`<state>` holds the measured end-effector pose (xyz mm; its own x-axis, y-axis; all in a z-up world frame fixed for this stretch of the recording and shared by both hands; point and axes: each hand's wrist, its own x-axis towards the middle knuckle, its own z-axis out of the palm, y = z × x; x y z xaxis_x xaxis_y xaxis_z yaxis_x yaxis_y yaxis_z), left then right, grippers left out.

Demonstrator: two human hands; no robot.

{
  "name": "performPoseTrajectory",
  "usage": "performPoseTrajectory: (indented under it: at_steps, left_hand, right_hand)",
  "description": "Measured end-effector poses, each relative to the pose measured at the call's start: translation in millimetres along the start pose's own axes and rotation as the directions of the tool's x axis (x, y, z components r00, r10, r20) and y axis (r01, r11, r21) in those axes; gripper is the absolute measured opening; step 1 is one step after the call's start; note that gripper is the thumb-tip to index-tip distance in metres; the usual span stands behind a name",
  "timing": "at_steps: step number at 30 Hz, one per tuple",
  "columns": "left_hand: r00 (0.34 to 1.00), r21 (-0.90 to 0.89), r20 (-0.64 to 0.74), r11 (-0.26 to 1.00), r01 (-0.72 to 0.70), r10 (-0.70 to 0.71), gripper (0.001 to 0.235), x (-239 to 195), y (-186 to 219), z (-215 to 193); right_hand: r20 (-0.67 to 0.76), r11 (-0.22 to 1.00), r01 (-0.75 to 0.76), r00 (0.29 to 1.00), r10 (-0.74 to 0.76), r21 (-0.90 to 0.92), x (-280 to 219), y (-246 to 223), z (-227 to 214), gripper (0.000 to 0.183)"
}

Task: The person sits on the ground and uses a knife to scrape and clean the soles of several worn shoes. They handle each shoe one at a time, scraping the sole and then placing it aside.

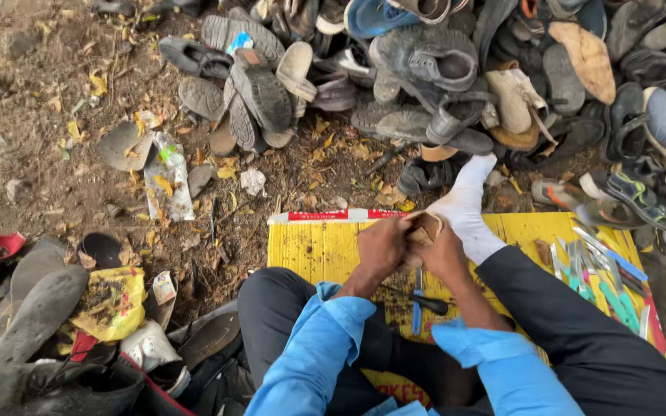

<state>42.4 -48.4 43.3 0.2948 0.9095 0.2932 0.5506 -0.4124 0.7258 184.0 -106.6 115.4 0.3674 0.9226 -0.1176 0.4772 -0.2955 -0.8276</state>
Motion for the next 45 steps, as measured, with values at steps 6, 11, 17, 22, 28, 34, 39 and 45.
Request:
performPoseTrajectory:
  at_steps: [6, 11, 17, 22, 28, 34, 39, 45]
  left_hand:
    - [0.983, -0.025, 0.047, 0.983, 0.181, -0.180, 0.043, 19.5, 26.1, -49.3]
    - [0.830, -0.008, 0.039, 0.830, 0.557, -0.557, 0.047, 38.7, -15.9, -64.2]
    - [0.738, 0.102, 0.004, 0.734, 0.671, -0.675, 0.056, 56.9, -97.9, -34.4]
    - [0.530, 0.077, -0.061, 0.525, 0.847, -0.846, 0.037, 35.5, -151.9, -71.0]
    - [0.208, 0.012, -0.149, 0.209, 0.978, -0.967, 0.040, 57.8, -195.2, -62.2]
    - [0.262, 0.018, -0.216, 0.264, 0.964, -0.941, 0.049, 61.6, -226.1, -31.0]
    - [0.222, -0.292, -0.393, 0.350, 0.890, -0.892, 0.047, 72.7, -232.3, -84.5]
    - [0.538, -0.296, -0.388, 0.654, 0.696, -0.748, 0.057, 45.1, -185.1, -23.0]
  right_hand:
    - [0.137, 0.871, 0.253, 0.967, -0.215, -0.421, 1.3, -0.7, 21.3, 0.026]
    - [0.176, 0.689, 0.555, 0.822, -0.542, -0.466, -36.6, -13.7, 49.0, 0.014]
    - [0.224, 0.615, 0.660, 0.738, -0.636, -0.431, -57.0, -28.7, 53.6, 0.028]
    - [0.296, 0.610, 0.696, 0.716, -0.633, -0.380, -91.7, -14.4, 55.0, 0.023]
    - [0.333, 0.686, 0.652, 0.757, -0.562, -0.324, -140.4, 30.2, 40.2, 0.030]
    - [0.165, 0.803, 0.467, 0.884, -0.437, -0.371, -161.8, 66.8, -18.0, 0.037]
    - [-0.156, 0.820, 0.307, 0.891, -0.426, -0.482, -120.7, 57.4, -56.8, 0.044]
    - [-0.499, 0.803, 0.171, 0.705, -0.504, -0.571, -59.8, 4.0, -61.7, 0.051]
